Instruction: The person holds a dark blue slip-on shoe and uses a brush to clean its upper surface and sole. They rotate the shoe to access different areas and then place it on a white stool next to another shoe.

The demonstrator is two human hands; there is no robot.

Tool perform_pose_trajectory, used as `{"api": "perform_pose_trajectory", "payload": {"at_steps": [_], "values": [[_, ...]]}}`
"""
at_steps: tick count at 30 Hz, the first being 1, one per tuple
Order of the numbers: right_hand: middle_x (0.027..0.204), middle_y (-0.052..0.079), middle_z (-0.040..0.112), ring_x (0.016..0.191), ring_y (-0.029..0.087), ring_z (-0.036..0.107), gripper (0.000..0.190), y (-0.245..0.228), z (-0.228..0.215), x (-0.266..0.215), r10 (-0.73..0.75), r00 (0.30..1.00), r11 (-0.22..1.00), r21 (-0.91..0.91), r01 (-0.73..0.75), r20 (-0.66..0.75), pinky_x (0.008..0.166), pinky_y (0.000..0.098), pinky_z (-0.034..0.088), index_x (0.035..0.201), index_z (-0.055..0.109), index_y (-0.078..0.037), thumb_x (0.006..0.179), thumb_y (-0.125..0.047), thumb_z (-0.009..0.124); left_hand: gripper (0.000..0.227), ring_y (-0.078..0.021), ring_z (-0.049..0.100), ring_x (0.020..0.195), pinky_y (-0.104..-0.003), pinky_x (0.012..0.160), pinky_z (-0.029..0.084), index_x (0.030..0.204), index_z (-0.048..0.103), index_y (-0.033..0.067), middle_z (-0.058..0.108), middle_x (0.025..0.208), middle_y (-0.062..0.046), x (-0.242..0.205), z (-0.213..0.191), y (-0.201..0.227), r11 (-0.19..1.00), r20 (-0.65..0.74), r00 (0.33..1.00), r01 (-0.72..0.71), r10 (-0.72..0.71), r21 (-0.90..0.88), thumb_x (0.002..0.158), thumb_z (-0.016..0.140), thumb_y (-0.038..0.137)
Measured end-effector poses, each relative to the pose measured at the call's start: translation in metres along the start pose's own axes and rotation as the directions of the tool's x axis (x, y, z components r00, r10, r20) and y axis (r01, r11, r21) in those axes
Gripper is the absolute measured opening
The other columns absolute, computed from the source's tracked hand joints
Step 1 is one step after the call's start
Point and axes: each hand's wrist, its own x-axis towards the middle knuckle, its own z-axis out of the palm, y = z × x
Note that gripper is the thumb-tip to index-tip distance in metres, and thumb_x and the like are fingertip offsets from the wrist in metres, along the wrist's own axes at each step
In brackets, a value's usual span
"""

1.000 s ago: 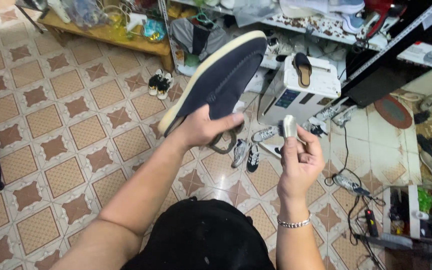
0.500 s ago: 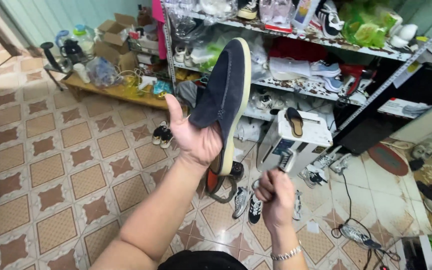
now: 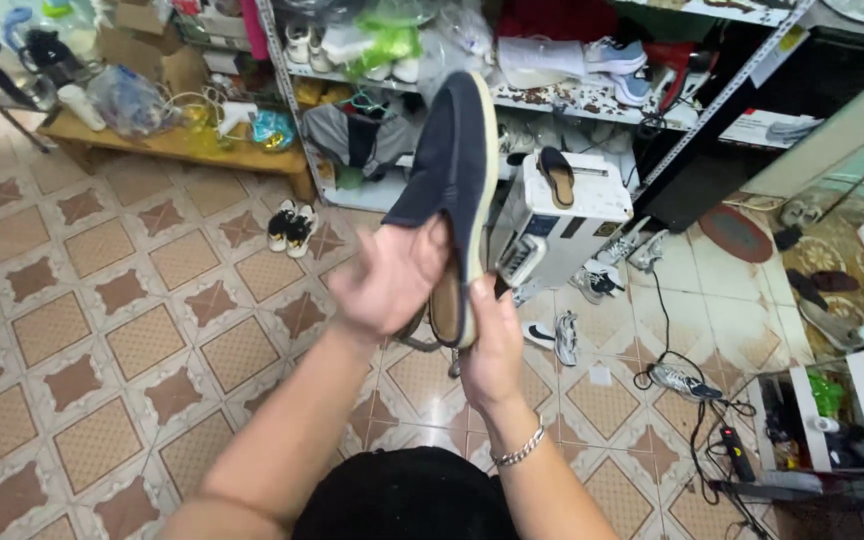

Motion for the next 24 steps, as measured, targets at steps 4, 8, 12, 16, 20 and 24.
{"api": "perform_pose_trajectory", "payload": {"at_steps": [4,8,12,16,20,24], "values": [[0.116,0.003,0.065,0.101,0.01,0.06,0.033,0.003,-0.018,0.0,-0.138,0.99,0.958,-0.256,0.13,-0.015,0.09,0.0286,0.052,0.134,0.053,0.002,0.109,-0.019,0.052,0.064,-0.0295,0.05,0.135,-0.037,0.114,0.037,0.141,0.049,-0.009,0.054,0.139,-0.017,0.008,0.036,0.007,0.512,0.012,1.0,0.004,-0.028,0.859,0.079,0.048,0.006],[0.113,0.002,0.061,0.094,0.008,0.054,0.035,0.0,-0.008,-0.02,-0.122,0.987,0.925,-0.348,0.153,0.108,0.083,0.0258,0.047,0.141,0.053,0.002,0.111,-0.016,0.052,0.037,-0.0272,0.071,0.105,-0.038,0.102,0.057,0.121,0.073,0.0075,0.075,0.113,-0.013,0.005,0.006,0.003,-0.16,0.086,0.995,-0.078,0.045,0.984,0.092,0.052,-0.001],[0.117,0.0,0.06,0.099,0.006,0.052,0.041,-0.006,0.001,-0.033,-0.124,0.98,0.915,-0.363,0.174,0.158,0.09,0.0227,0.044,0.145,0.048,0.002,0.108,-0.016,0.053,0.043,-0.0283,0.073,0.092,-0.037,0.082,0.058,0.109,0.071,0.0054,0.074,0.102,-0.015,0.02,0.037,0.004,-0.127,-0.044,0.992,0.059,0.122,0.99,0.072,0.088,0.02],[0.115,-0.004,0.058,0.093,0.005,0.049,0.042,-0.026,-0.006,-0.035,0.007,0.989,0.878,-0.475,0.065,0.148,0.084,0.0227,0.044,0.14,0.051,0.0,0.105,-0.022,0.052,0.053,-0.0243,0.072,0.108,-0.036,0.093,0.058,0.132,0.062,0.0026,0.072,0.119,-0.015,0.028,0.054,-0.002,-0.137,0.037,0.964,-0.001,0.262,0.991,0.085,0.083,0.018],[0.093,-0.003,0.053,0.076,0.005,0.045,0.039,-0.051,-0.042,-0.018,-0.021,0.992,0.903,-0.424,0.073,0.125,0.067,0.0198,0.039,0.115,0.056,-0.003,0.117,-0.039,0.039,0.053,-0.0179,0.073,0.102,-0.034,0.091,0.058,0.125,0.065,0.0027,0.077,0.111,-0.011,0.036,0.076,0.011,0.084,-0.132,0.985,0.123,0.112,0.989,0.08,0.086,0.021],[0.103,-0.002,0.054,0.083,0.007,0.05,0.032,-0.108,-0.028,0.002,-0.392,0.813,0.551,-0.598,0.583,0.431,0.075,0.0219,0.043,0.13,0.053,-0.007,0.116,-0.037,0.054,0.042,-0.0167,0.072,0.1,-0.033,0.089,0.058,0.12,0.066,0.0016,0.076,0.11,-0.012,0.039,0.083,0.011,0.066,-0.105,0.994,0.103,0.029,0.992,0.085,0.082,0.017]]}}
